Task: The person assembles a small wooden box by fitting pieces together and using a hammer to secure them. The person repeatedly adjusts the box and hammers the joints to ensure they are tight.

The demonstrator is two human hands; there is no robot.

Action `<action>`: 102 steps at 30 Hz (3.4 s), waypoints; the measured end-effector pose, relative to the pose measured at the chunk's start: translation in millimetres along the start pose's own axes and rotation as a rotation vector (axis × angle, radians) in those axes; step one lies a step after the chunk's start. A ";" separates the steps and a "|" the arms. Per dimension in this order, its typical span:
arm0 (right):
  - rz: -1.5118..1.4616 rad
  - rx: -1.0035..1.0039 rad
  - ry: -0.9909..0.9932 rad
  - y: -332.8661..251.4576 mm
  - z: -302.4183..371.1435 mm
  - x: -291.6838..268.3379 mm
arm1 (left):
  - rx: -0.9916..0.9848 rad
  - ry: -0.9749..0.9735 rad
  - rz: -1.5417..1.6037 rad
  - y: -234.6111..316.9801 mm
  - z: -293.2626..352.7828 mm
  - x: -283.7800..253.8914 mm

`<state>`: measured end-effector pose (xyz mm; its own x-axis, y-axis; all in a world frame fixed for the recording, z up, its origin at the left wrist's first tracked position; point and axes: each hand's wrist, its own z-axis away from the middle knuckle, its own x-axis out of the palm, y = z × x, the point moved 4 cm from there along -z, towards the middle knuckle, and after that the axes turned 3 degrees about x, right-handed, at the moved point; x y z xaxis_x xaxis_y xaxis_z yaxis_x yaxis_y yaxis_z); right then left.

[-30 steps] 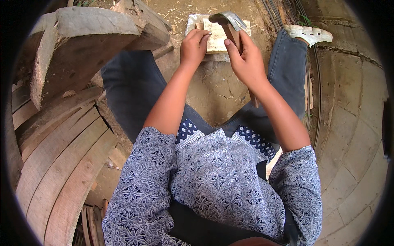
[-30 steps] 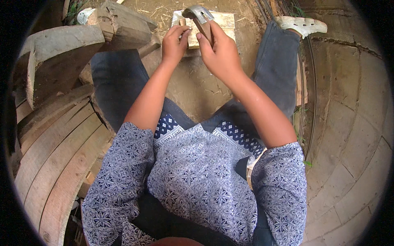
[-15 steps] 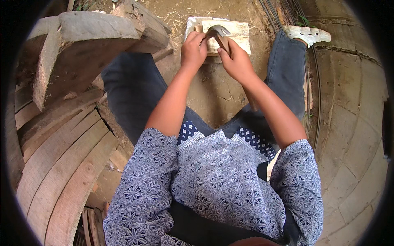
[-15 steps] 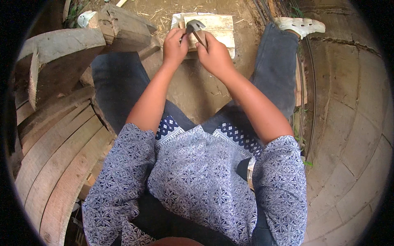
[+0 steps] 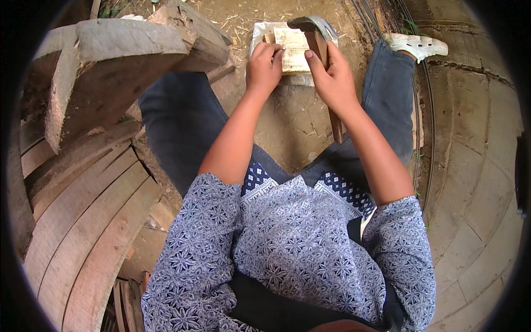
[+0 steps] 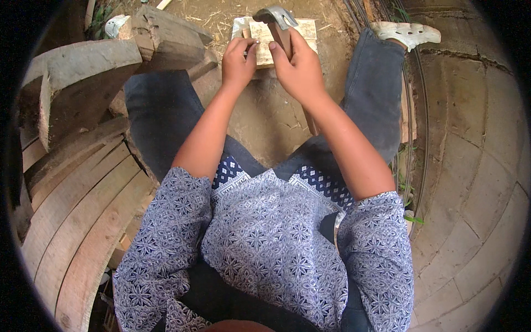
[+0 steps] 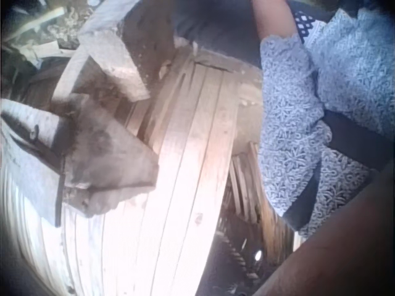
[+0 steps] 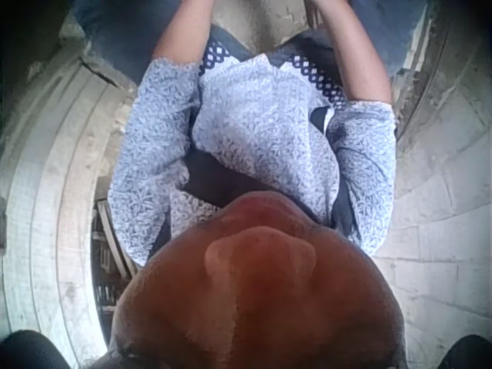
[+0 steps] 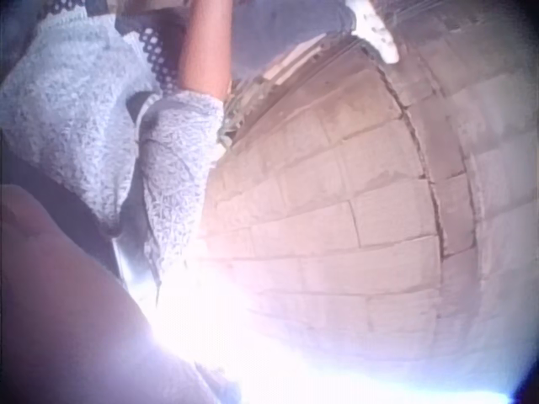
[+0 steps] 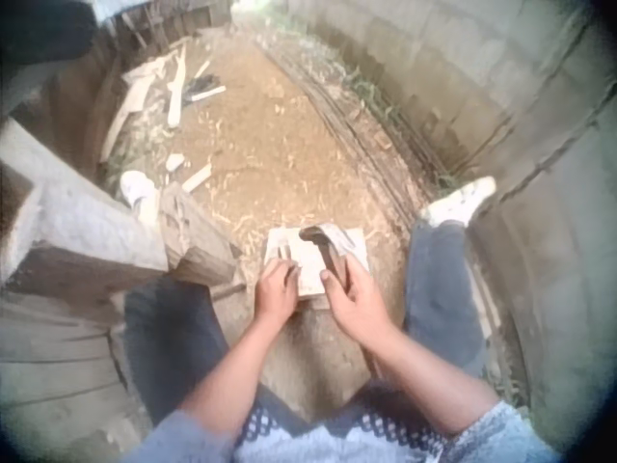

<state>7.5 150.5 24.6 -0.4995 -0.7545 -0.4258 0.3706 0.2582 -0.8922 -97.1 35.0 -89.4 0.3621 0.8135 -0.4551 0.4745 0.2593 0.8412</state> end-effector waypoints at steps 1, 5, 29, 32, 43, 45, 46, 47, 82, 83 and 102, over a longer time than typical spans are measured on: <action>-0.035 -0.020 0.000 11.5 -3.8 1.2 | -0.063 0.017 0.058 0.9 1.5 0.5; -0.119 0.096 -0.031 80.1 -32.8 1.6 | -0.142 0.054 0.036 5.2 6.2 4.5; -0.087 0.179 0.096 130.8 -39.9 16.2 | -0.093 0.194 -0.113 7.0 9.7 17.1; -0.058 0.192 0.100 134.4 -43.0 16.0 | -0.155 0.124 -0.157 8.4 8.2 16.1; 0.003 0.183 0.015 118.2 -43.9 7.8 | -0.146 0.125 -0.014 5.6 9.4 9.1; 0.025 0.190 -0.053 97.6 -44.0 4.3 | -0.095 0.119 -0.075 3.3 9.0 8.8; 0.030 0.186 -0.077 87.1 -41.8 1.8 | -0.084 0.137 -0.062 2.4 8.1 9.8; 0.035 0.182 -0.105 75.0 -36.9 -0.4 | -0.074 0.155 -0.050 1.5 9.7 10.2; -0.230 0.482 0.310 139.6 29.4 -31.4 | -0.918 0.361 0.499 31.4 43.0 25.1; -0.179 0.395 0.391 155.6 17.5 -31.8 | -0.923 0.319 0.466 35.3 43.9 31.9; -0.487 0.384 0.340 111.7 44.3 -1.6 | -0.367 -0.477 -0.706 55.1 -37.0 49.1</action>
<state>84.4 153.8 -67.7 -0.8722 -0.4839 -0.0708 0.2616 -0.3394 -0.9035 -82.9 108.4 -54.6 0.4163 0.1249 -0.9006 0.4564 0.8280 0.3258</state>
